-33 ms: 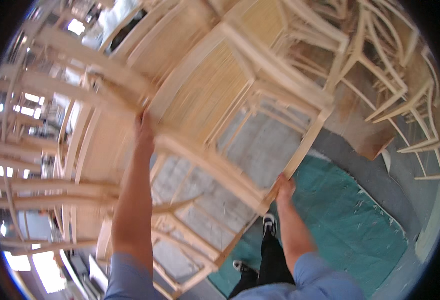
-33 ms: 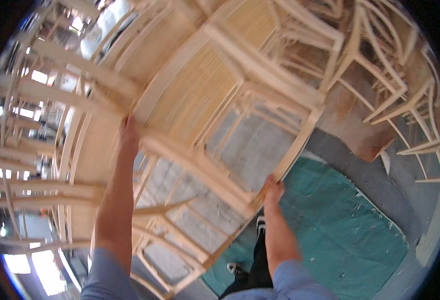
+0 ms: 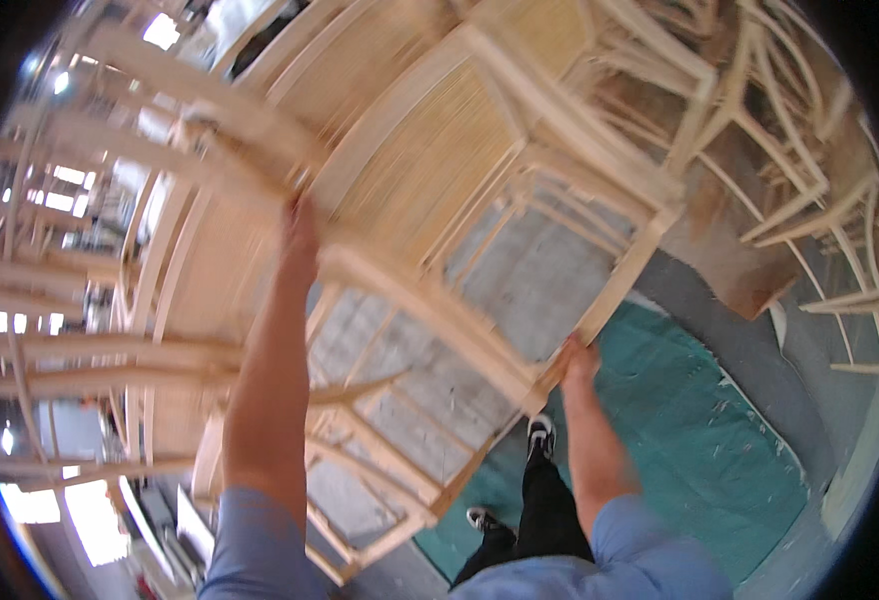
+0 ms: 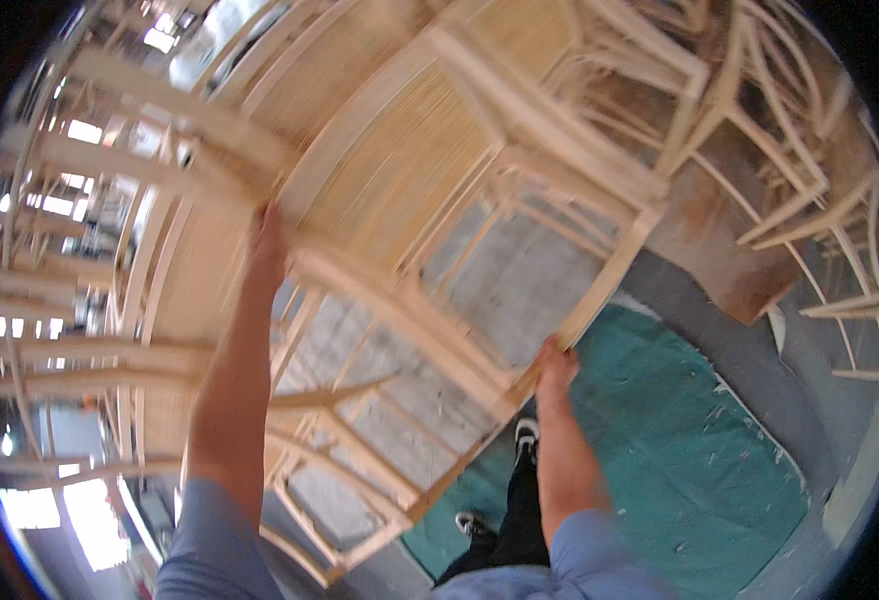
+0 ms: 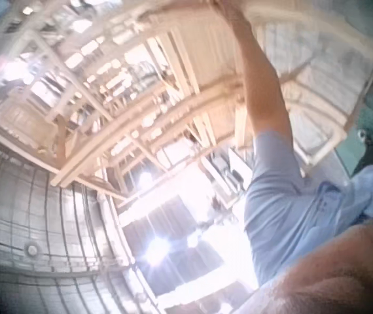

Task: The person assembles a wooden chair by inserting wooden dowels into the frame and securing them with a hammer. The person uses a utility knife to trim the woven seat material and a hammer to drive the dowels into place.

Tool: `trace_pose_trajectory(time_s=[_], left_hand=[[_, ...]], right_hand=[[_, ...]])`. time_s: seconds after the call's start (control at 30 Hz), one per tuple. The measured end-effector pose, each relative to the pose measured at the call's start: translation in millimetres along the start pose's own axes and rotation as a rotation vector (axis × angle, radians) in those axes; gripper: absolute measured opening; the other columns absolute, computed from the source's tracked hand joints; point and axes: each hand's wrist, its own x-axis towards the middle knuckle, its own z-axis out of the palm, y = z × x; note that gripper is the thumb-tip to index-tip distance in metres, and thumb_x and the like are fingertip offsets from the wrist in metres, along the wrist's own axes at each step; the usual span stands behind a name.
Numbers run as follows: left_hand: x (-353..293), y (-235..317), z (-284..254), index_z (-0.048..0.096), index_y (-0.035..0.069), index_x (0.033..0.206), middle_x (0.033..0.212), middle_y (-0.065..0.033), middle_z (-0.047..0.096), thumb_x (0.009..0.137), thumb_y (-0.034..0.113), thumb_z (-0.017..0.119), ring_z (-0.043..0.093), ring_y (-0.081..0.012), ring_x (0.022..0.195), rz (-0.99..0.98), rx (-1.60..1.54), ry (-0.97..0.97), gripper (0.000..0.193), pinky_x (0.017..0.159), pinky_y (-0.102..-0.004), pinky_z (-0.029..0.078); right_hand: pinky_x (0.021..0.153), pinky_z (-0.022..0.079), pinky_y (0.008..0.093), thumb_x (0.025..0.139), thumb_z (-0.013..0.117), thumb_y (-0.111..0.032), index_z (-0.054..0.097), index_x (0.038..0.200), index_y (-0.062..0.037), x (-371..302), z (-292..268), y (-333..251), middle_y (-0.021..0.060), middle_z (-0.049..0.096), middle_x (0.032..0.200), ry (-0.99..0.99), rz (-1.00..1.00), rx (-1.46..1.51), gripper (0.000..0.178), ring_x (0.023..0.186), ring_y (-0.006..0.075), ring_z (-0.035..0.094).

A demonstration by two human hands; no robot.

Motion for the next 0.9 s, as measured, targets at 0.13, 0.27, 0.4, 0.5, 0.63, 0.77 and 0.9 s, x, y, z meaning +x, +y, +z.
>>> trace_pose_trajectory(time_s=[0.13,0.27,0.4,0.5,0.63,0.77,0.9], left_hand=[[-39,5,-8,0.031,0.01,0.166,0.151,-0.0185,0.053,0.11,0.045,0.055,0.054,-0.0318,0.134,0.063,0.313,-0.06,0.07,0.114,-0.0431,0.043],[-174,-46,-95,0.042,0.01,0.16,0.153,-0.0254,0.056,0.103,0.024,0.067,0.058,-0.0435,0.137,0.25,0.432,-0.115,0.064,0.112,-0.0491,0.048],[-423,-101,-213,0.073,0.002,0.128,0.106,-0.0192,0.078,0.105,0.02,0.063,0.076,-0.0315,0.099,-0.21,0.713,0.088,0.03,0.087,-0.0412,0.057],[-557,-140,-298,0.073,0.004,0.13,0.092,-0.0105,0.075,0.106,0.02,0.064,0.066,-0.0157,0.08,-0.686,0.525,0.609,0.03,0.074,-0.0325,0.054],[-618,-155,-388,0.063,0.002,0.14,0.113,-0.0214,0.074,0.106,0.047,0.06,0.07,-0.034,0.104,-0.938,0.859,0.845,0.056,0.093,-0.0447,0.054],[-640,-214,-430,0.064,-0.002,0.136,0.128,-0.0186,0.068,0.105,0.076,0.038,0.065,-0.0338,0.122,-1.212,-0.089,0.848,0.088,0.1,-0.0465,0.051],[-646,-239,-456,0.074,-0.005,0.111,0.099,-0.0135,0.072,0.104,0.078,0.035,0.069,-0.0263,0.09,-1.128,-0.253,0.8,0.091,0.084,-0.0424,0.056]], right_hand=[[0.067,0.051,0.0351,0.099,0.073,-0.032,0.062,0.124,-0.0115,-14,-20,-13,0.0024,0.066,0.099,-0.057,0.178,-0.275,0.035,0.082,0.016,0.061],[0.064,0.048,0.0325,0.103,0.066,-0.044,0.061,0.131,-0.016,-40,-79,-25,0.0037,0.066,0.102,0.108,0.29,-0.335,0.04,0.082,0.0153,0.062],[0.053,0.045,0.0286,0.108,0.059,-0.04,0.062,0.123,-0.0089,-119,-134,21,0.0048,0.065,0.083,0.071,0.468,-0.802,0.035,0.062,0.0146,0.059],[0.057,0.051,0.031,0.106,0.061,-0.028,0.067,0.114,-0.0065,-215,-95,66,0.0067,0.068,0.085,-0.4,0.361,-0.904,0.023,0.066,0.0161,0.064],[0.093,0.055,0.0359,0.101,0.068,-0.037,0.069,0.125,0.0017,-310,-39,136,0.0137,0.077,0.113,-1.031,-0.005,-1.085,0.046,0.103,0.0231,0.073],[0.09,0.057,0.0381,0.087,0.078,-0.034,0.074,0.121,-0.0026,-374,23,160,0.016,0.079,0.105,-1.168,-0.079,-1.4,0.047,0.099,0.0258,0.076],[0.083,0.059,0.0453,0.073,0.08,-0.027,0.076,0.11,-0.0024,-394,25,182,0.0211,0.079,0.097,-0.92,-0.286,-1.528,0.044,0.092,0.0359,0.077]])
